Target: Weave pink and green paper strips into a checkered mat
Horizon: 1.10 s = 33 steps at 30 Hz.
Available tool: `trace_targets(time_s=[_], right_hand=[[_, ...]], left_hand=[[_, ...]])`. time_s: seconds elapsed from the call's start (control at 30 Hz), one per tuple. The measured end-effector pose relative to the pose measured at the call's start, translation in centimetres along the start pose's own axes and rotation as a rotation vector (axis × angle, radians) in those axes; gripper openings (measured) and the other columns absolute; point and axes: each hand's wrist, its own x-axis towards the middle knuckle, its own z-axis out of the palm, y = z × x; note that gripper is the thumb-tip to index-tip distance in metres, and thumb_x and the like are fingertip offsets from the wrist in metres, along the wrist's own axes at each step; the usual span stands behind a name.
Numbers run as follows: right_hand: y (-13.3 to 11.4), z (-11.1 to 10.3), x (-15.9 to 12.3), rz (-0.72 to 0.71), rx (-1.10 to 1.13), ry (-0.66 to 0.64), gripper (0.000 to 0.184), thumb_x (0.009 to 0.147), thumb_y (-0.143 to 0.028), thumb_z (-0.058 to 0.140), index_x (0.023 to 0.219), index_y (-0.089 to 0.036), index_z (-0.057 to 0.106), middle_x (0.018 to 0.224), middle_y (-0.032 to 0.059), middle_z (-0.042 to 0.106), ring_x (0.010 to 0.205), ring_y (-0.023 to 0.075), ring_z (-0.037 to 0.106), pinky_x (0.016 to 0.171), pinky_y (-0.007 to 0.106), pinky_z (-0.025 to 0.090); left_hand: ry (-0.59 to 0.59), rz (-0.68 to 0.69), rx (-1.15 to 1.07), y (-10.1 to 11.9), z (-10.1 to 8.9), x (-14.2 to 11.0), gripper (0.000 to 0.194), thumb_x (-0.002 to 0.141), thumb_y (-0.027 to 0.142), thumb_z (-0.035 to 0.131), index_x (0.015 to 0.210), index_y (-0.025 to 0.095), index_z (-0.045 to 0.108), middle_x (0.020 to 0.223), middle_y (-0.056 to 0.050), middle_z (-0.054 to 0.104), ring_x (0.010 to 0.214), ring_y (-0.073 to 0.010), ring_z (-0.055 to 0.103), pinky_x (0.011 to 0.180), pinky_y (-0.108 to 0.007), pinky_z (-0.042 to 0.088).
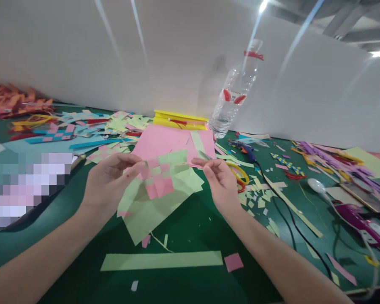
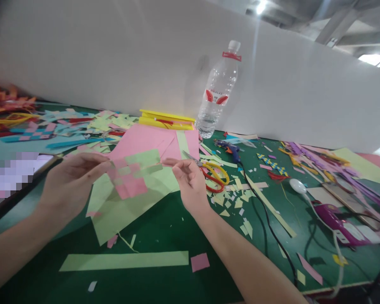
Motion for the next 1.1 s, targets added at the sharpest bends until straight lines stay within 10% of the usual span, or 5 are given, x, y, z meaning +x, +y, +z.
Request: trace_targets(time_s=[0.17,0.27,0.53,0.8,1.1], right_hand=[[0.2,-0.2,0.1,0.153,0.133,-0.09,0.017,0.087,-0.037,0.058,0.084,-0.024,0.048,0.048,-0.0116,0.043,0.043,0.0078,0.044,0.06,0.029,0.048],[0.0,-0.3,0.0,0.259,-0.086,-0.099,0.019,0.085,-0.039,0.059,0.082,-0.022,0.05,0.048,-0.0112,0.036,0.042,0.0066,0.034,0.045,0.022,0.035],[0.7,0.4,-0.3,0.281,-0.12,-0.062,0.048,0.07,-0.042,0.073,0.111,-0.022,0.055,0.112,0.0081,0.063,0.094,0.0175,0.062,0.084,0.035,0.051],[0.3,1.1,-1.0,0.392,-0.084,-0.059,0.026,0.072,-0.04,0.071,0.088,-0.02,0.068,0.084,0.0026,0.069,0.077,0.0173,0.063,0.072,0.031,0.051],[-1.0,1.2,-1.3,0.199,-0.439,-0.176,0.011,0.079,-0.029,0.063,0.075,-0.019,0.063,0.069,-0.0022,0.059,0.064,0.012,0.053,0.06,0.024,0.043]], left_hand=[[0.041,-0.084,-0.071,-0.5,0.0,0.2,0.011,0.072,0.027,0.074,0.078,0.02,0.068,0.077,0.002,0.067,0.071,-0.012,0.06,0.069,-0.025,0.047],[0.05,-0.094,-0.119,-0.4,0.0,0.3,0.008,0.072,0.023,0.074,0.077,0.02,0.068,0.076,0.002,0.066,0.071,-0.0116,0.059,0.07,-0.025,0.047],[-0.114,-0.278,-0.353,0.5,0.8,0.0,0.009,0.068,0.019,0.075,0.072,0.019,0.067,0.075,0.003,0.062,0.072,-0.0097,0.055,0.065,-0.02,0.046],[-0.353,-0.345,-0.071,-0.5,0.8,-0.8,0.026,0.074,0.04,0.071,0.093,0.024,0.064,0.082,0.0,0.06,0.076,-0.0156,0.056,0.062,-0.025,0.046],[-0.684,-0.169,0.243,0.8,1.1,-0.8,0.035,0.086,0.053,0.048,0.086,0.021,0.064,0.076,-0.001,0.061,0.068,-0.0171,0.053,0.059,-0.028,0.039]])
